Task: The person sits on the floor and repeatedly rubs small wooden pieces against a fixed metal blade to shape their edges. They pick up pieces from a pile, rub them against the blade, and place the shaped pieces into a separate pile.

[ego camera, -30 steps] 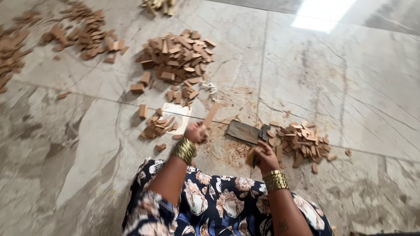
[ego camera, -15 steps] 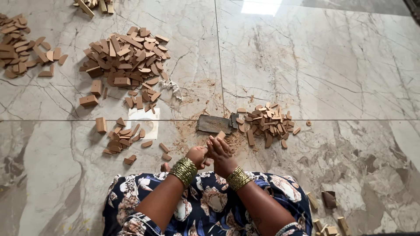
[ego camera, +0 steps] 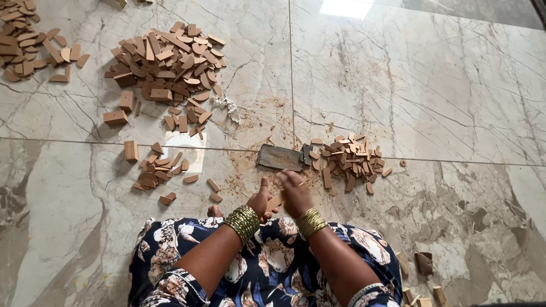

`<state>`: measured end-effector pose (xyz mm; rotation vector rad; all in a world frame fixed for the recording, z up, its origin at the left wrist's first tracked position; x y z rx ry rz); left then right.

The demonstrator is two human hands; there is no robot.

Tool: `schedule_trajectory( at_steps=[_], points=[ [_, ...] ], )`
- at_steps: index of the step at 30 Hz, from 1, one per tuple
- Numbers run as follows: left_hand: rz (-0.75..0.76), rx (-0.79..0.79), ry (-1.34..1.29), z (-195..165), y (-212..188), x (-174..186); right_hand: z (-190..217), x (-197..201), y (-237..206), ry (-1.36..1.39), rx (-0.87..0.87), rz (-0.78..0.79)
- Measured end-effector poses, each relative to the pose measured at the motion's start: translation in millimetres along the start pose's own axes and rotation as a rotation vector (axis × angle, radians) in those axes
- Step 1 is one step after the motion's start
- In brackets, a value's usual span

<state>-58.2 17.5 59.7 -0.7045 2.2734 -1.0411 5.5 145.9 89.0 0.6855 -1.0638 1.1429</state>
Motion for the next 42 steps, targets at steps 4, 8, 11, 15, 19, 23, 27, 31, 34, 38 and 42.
schedule_trajectory(
  at_steps=[4, 8, 11, 15, 19, 23, 27, 31, 34, 38, 42],
  points=[
    [-0.042, -0.027, 0.032, -7, -8, 4, 30, -16, -12, -0.1, 0.295, 0.047],
    [-0.077, -0.004, -0.008, -8, -12, -1, 1, 2, 2, 0.044, -0.05, 0.065],
    [-0.013, -0.002, 0.001, -6, -10, -4, 5, 8, -1, -0.03, -0.006, -0.019],
    [-0.096, -0.051, -0.059, -5, -8, 4, 33, -9, -10, -0.097, 0.242, 0.061],
    [-0.086, -0.078, 0.026, -4, -9, 0, 8, 5, 1, 0.078, -0.067, 0.114],
    [-0.086, -0.079, -0.014, -7, -13, -2, 14, 12, -3, -0.053, -0.019, 0.058],
    [-0.17, -0.098, 0.003, -9, -13, 5, 48, 8, -15, 0.039, 0.192, -0.004],
    [-0.145, -0.118, 0.093, -1, 1, 1, 22, 39, 3, -0.05, -0.012, -0.087],
    [-0.214, -0.279, 0.263, -2, 19, 5, -21, 38, 2, 0.457, -0.669, 0.159],
    [-0.269, -0.331, 0.421, 0, 34, 14, -29, 40, 7, 0.31, -0.327, -0.188],
    [-0.18, -0.277, 0.233, -1, 30, 9, -1, 15, 1, 0.079, 0.15, -0.368]
  ],
)
Point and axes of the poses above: each hand's wrist, its own y-axis towards the middle knuckle, its own x-axis out of the back of the hand, z = x × y, the point moved 4 cm from there along y, towards the middle knuckle
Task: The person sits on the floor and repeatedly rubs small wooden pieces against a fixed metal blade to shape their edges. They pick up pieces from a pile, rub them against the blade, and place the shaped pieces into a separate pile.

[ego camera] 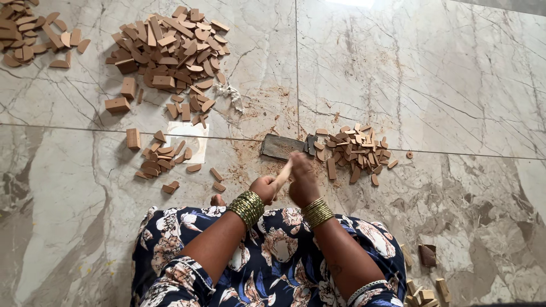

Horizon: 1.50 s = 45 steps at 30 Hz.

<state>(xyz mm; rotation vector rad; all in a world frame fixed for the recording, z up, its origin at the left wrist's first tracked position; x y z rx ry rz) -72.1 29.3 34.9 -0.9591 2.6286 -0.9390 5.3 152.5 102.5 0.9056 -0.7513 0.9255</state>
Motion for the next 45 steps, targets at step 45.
schedule_trajectory(
  at_steps=[45],
  points=[
    [-0.092, 0.231, -0.248, -14, -30, 10, 2, -24, -13, -0.101, -0.163, 0.079]
  ],
)
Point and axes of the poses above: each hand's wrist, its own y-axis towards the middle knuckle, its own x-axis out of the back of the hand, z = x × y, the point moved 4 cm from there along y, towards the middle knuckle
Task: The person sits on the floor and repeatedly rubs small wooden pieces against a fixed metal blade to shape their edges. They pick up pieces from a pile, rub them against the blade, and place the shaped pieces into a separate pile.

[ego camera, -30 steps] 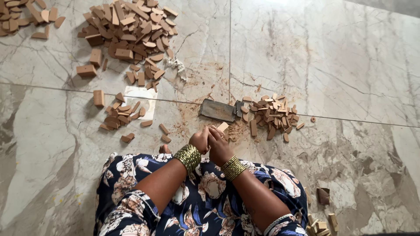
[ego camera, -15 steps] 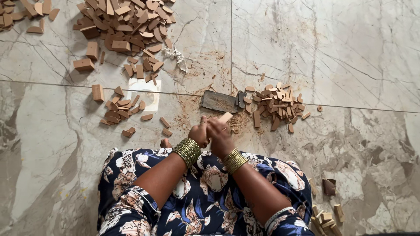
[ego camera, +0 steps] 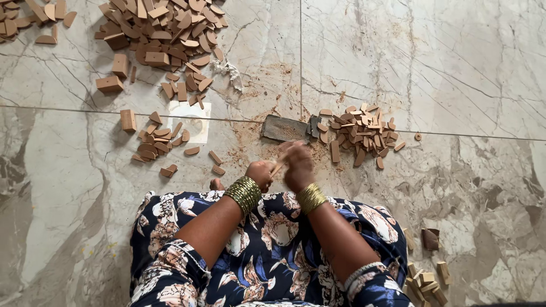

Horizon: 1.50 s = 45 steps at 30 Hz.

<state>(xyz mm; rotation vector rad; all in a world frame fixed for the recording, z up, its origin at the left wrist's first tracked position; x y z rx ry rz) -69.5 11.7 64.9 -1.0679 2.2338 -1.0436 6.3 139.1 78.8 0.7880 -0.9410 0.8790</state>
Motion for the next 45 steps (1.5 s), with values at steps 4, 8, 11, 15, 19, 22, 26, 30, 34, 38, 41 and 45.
schedule_trajectory(
  at_steps=[4, 8, 11, 15, 19, 22, 26, 30, 34, 38, 41, 45],
  points=[
    [0.116, -0.022, 0.077, 6, 0, -11, -33, 12, 9, 0.082, -0.217, -0.042],
    [0.116, -0.002, -0.146, 7, 6, -2, 12, -13, -22, -0.187, 0.194, -0.123],
    [0.171, -0.055, -0.142, -1, 3, 5, 26, -24, -35, -0.097, 0.34, -0.148],
    [0.148, 0.054, -0.029, -1, -5, -1, -19, -16, -6, -0.086, 0.023, 0.063],
    [0.209, -0.043, 0.188, 4, 1, -6, -21, -3, -4, 0.003, -0.028, 0.041],
    [0.126, -0.042, 0.075, 9, 16, 0, 18, -3, -21, 0.127, 0.151, 0.022],
    [0.102, 0.019, -0.193, 11, 19, 6, 42, 6, -18, 0.002, 0.328, -0.011],
    [0.201, -0.022, 0.037, 4, 2, -6, -26, 11, 7, 0.227, -0.467, 0.312],
    [0.354, -0.051, -0.092, 4, -5, -24, -56, 30, 12, 0.51, -0.389, -0.179],
    [0.436, -0.193, -0.116, 6, 5, -26, -40, 19, 5, 0.481, -0.228, -0.194],
    [0.296, -0.271, -0.105, 5, 15, -21, -35, 18, 8, 0.4, -0.28, -0.028],
    [0.078, -0.332, 0.269, -3, 16, -14, -30, 38, 11, 0.276, -0.109, -0.092]
  ],
)
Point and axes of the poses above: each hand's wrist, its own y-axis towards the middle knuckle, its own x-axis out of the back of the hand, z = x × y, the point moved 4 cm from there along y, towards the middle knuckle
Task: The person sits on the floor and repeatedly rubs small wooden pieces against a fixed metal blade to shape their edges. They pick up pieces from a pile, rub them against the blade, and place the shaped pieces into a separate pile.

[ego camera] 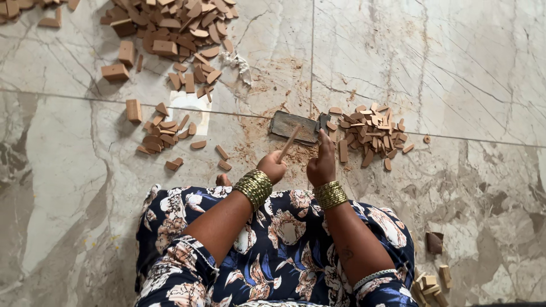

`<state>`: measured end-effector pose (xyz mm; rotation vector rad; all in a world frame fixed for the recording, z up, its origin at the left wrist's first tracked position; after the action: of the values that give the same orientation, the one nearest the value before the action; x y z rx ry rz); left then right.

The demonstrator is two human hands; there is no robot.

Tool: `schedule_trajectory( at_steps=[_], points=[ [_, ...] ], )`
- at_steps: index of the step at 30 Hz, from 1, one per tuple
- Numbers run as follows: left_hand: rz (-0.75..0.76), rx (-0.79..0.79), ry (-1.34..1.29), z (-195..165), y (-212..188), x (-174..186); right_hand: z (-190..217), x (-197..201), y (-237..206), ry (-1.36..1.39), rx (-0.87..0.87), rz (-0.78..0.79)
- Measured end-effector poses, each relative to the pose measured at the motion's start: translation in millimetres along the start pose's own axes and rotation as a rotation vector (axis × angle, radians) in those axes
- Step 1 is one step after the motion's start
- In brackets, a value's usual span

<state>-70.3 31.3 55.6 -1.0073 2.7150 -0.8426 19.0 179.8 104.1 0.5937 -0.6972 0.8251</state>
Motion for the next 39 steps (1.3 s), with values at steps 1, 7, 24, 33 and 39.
schedule_trajectory(
  at_steps=[1, 7, 24, 33, 39],
  points=[
    [-0.006, -0.014, 0.126, -4, -3, -1, 8, 0, -3, -0.099, 0.149, -0.022],
    [0.046, -0.008, 0.43, -32, -36, -1, 29, -46, -32, -0.27, 0.398, 0.342],
    [0.066, -0.016, 0.404, -33, -46, 3, 5, -23, -8, -0.24, -0.063, 0.26],
    [0.005, 0.001, 0.372, -29, -42, 13, 26, -61, -35, -0.323, 0.331, 0.225],
    [0.011, -0.038, 0.396, -33, -45, 3, -4, -26, -3, -0.243, -0.035, 0.112]
  ],
)
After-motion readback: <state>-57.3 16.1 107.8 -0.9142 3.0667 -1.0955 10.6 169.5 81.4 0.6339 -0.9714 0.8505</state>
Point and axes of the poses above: each hand's wrist, its own y-axis towards the middle knuckle, its own x-axis out of the back of the hand, z = x × y, the point moved 4 cm from there along y, towards the middle knuckle
